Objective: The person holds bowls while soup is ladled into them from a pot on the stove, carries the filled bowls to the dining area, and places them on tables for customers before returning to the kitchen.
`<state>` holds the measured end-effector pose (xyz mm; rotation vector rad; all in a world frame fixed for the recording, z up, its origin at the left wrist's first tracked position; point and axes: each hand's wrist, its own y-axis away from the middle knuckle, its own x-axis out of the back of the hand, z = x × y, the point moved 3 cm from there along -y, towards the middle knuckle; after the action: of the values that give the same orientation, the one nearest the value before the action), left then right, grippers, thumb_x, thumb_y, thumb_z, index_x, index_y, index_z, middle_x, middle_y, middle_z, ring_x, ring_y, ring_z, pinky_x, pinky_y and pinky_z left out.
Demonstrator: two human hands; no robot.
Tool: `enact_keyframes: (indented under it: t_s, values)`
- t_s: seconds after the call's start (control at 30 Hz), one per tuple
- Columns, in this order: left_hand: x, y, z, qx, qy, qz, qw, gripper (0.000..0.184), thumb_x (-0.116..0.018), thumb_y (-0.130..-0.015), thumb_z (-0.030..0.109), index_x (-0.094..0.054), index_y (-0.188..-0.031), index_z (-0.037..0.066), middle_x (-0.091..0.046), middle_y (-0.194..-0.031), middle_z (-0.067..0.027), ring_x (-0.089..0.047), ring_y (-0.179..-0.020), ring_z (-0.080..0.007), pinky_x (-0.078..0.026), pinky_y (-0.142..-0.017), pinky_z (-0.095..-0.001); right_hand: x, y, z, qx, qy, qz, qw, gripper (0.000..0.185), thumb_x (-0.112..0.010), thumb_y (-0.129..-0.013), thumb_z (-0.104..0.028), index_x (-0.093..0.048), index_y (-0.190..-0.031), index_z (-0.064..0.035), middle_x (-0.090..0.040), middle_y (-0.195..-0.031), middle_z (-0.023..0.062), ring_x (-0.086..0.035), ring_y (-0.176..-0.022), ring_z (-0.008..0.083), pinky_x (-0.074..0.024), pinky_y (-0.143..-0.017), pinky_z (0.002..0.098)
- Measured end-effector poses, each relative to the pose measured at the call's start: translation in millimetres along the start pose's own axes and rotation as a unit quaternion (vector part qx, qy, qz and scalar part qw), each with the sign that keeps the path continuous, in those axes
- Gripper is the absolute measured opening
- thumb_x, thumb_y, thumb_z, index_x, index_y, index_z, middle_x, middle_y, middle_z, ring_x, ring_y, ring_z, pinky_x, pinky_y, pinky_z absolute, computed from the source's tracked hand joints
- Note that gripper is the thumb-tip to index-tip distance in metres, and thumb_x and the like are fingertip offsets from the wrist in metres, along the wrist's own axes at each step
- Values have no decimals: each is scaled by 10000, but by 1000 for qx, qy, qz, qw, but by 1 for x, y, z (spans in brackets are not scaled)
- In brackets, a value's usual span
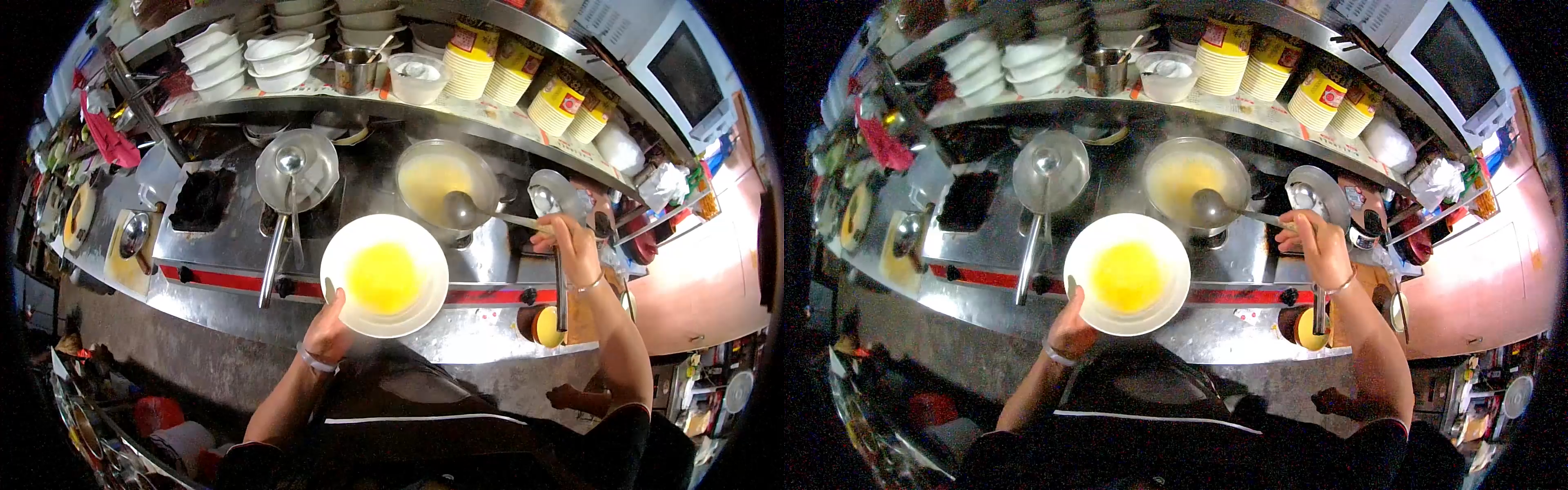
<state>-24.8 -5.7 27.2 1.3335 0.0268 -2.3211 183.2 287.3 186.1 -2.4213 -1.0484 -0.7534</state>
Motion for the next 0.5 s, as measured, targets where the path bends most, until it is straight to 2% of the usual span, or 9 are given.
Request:
enact_keyframes:
  t_s: [0.13,0.23,0.37,0.5]
  values:
    - [4,0,-1,3,1,26,1000,484,-333,-990,318,-339,-1331,-26,-470,-1288,-138,-464,-1174,-224,-360,-999,-360,-8,-17,18,-88,-131,1,987,408,-374,-978,-301,-536,-1037,69,-652,-761,180,-658,-645,210,-530,-617,281]
    - [9,-2,-2,7,-16,15,1000,495,-346,-986,334,-338,-1334,-18,-470,-1289,-140,-463,-1173,-222,-358,-999,-361,-9,-23,22,-191,-208,60,957,418,-406,-954,-319,-533,-1022,73,-642,-756,210,-651,-628,243,-541,-597,310]
    - [5,-4,0,20,-39,26,999,523,-374,-975,358,-332,-1340,-15,-465,-1296,-141,-465,-1171,-225,-367,-992,-363,2,-18,24,-199,-251,115,940,431,-423,-923,-333,-528,-1016,74,-637,-769,234,-647,-621,259,-544,-584,319]
    - [0,-4,2,43,-64,26,997,528,-387,-970,359,-330,-1339,-13,-458,-1301,-151,-462,-1177,-238,-367,-996,-368,16,-14,2,-172,-262,119,942,390,-424,-920,-308,-536,-997,58,-631,-744,216,-633,-590,251,-527,-566,315]
